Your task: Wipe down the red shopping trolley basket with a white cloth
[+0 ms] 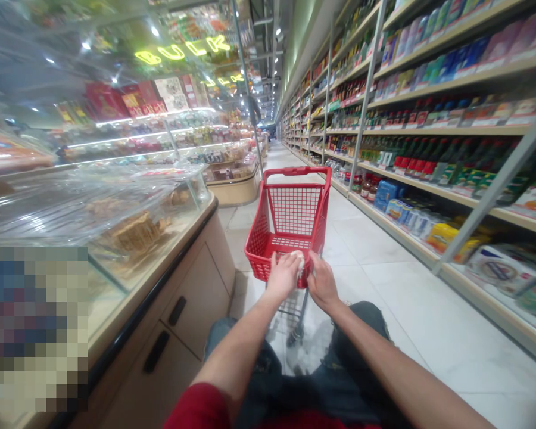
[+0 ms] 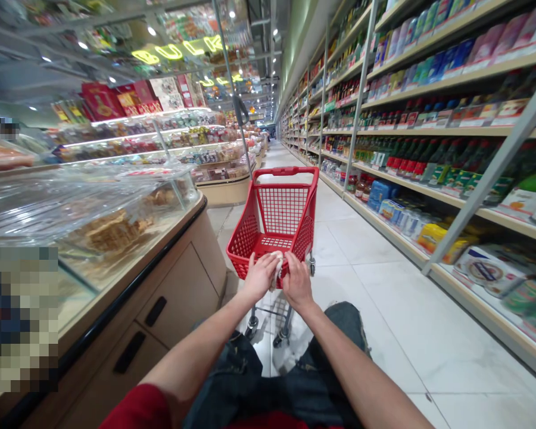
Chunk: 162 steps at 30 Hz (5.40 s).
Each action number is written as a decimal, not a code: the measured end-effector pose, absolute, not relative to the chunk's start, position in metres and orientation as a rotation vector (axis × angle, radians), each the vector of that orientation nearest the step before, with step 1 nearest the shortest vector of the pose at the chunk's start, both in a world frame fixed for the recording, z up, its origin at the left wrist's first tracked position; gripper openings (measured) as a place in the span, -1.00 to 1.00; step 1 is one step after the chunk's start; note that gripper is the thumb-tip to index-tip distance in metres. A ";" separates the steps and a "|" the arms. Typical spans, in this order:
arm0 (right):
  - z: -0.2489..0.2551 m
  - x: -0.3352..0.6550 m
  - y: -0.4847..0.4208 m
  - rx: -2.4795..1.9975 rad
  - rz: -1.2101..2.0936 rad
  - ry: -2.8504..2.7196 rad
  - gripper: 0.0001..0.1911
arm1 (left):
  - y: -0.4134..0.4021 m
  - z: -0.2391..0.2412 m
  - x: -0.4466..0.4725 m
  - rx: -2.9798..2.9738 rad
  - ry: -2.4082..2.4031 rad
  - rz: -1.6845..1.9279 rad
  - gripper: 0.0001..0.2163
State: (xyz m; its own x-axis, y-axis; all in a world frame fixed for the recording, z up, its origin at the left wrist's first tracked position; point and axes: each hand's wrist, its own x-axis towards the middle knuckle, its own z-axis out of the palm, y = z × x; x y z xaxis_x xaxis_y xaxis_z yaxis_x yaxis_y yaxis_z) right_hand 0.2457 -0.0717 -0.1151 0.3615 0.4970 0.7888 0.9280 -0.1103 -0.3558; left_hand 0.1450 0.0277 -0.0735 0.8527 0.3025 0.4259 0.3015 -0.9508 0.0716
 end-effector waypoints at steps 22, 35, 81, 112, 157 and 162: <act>-0.114 0.246 -0.050 -2.065 -0.482 -1.243 -0.59 | 0.042 -0.072 0.141 3.022 0.415 0.649 -0.71; -0.131 0.260 -0.041 -2.058 -0.502 -1.240 -0.48 | 0.101 -0.077 0.119 3.002 0.662 0.717 -0.77; -0.120 0.301 -0.094 -1.689 -0.395 -1.248 -0.62 | 0.017 -0.063 0.161 3.258 -0.054 0.644 -0.70; -0.126 0.314 -0.142 -2.199 -0.612 -1.127 -0.66 | -0.018 -0.047 0.207 3.244 0.213 0.691 -0.84; -0.097 0.279 -0.092 -2.283 -0.691 -1.245 -0.45 | 0.090 -0.001 0.098 3.212 0.819 1.057 -0.68; -0.096 0.281 -0.094 -2.294 -0.701 -1.257 -0.44 | 0.083 -0.007 0.111 3.195 0.654 1.034 -0.67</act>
State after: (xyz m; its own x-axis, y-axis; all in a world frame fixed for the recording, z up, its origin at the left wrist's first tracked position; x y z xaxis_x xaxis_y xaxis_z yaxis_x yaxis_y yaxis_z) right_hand 0.2806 -0.0944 -0.0962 0.4611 0.6413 0.6132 0.8589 -0.4962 -0.1268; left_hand 0.1106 0.0830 -0.0069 0.7491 0.2667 0.6064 0.4334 -0.8896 -0.1441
